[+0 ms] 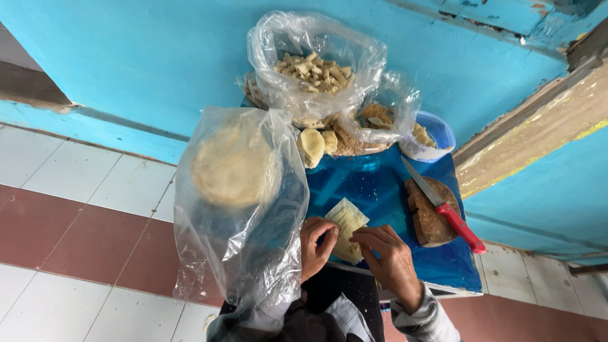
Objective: The person sits at a small blue table and wraps snack pockets by hand. They take thin dough wrappers, place a spoonful of brown filling from a bag onto each wrapper, fold the wrapper over the filling, press the edges closed, and stack the finished packets on the table.
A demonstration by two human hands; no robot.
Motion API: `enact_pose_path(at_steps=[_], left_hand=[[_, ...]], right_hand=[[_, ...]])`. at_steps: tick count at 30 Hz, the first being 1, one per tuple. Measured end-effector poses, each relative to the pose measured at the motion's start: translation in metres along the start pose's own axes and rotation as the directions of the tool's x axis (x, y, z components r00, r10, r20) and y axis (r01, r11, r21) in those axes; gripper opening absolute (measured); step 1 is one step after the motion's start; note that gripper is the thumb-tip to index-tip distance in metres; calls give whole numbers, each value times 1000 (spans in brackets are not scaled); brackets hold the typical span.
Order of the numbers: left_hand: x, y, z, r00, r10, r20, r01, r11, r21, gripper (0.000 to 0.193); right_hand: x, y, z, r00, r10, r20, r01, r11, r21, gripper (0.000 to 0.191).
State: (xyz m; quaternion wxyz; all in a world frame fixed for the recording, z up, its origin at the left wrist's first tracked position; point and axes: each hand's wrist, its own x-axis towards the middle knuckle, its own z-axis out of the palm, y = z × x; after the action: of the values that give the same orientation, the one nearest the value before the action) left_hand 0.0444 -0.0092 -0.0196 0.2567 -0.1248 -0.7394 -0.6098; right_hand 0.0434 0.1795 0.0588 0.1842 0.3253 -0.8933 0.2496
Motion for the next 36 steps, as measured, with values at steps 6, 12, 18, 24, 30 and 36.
enact_pose_path(at_steps=[6,12,18,24,30,36], left_hand=[[1,13,-7,987,160,27,-162,984,72,4],[7,22,-13,966,222,134,-233,969,76,5],[-1,11,-15,991,110,78,-112,993,26,5],[-13,3,17,941,187,-282,-251,945,-211,14],[-13,8,-6,996,91,-20,-93,984,-149,10],[-3,11,-12,990,-111,87,119,988,-99,6]], right_hand=[[29,3,-14,992,79,-95,-80,997,-4,30],[182,61,-22,978,-97,-186,91,995,-41,23],[359,93,64,986,-155,-54,151,986,-71,24],[393,120,107,982,-170,78,187,915,-357,25],[390,133,94,994,-100,47,106,984,-143,18],[363,133,48,986,51,160,-147,722,677,15]])
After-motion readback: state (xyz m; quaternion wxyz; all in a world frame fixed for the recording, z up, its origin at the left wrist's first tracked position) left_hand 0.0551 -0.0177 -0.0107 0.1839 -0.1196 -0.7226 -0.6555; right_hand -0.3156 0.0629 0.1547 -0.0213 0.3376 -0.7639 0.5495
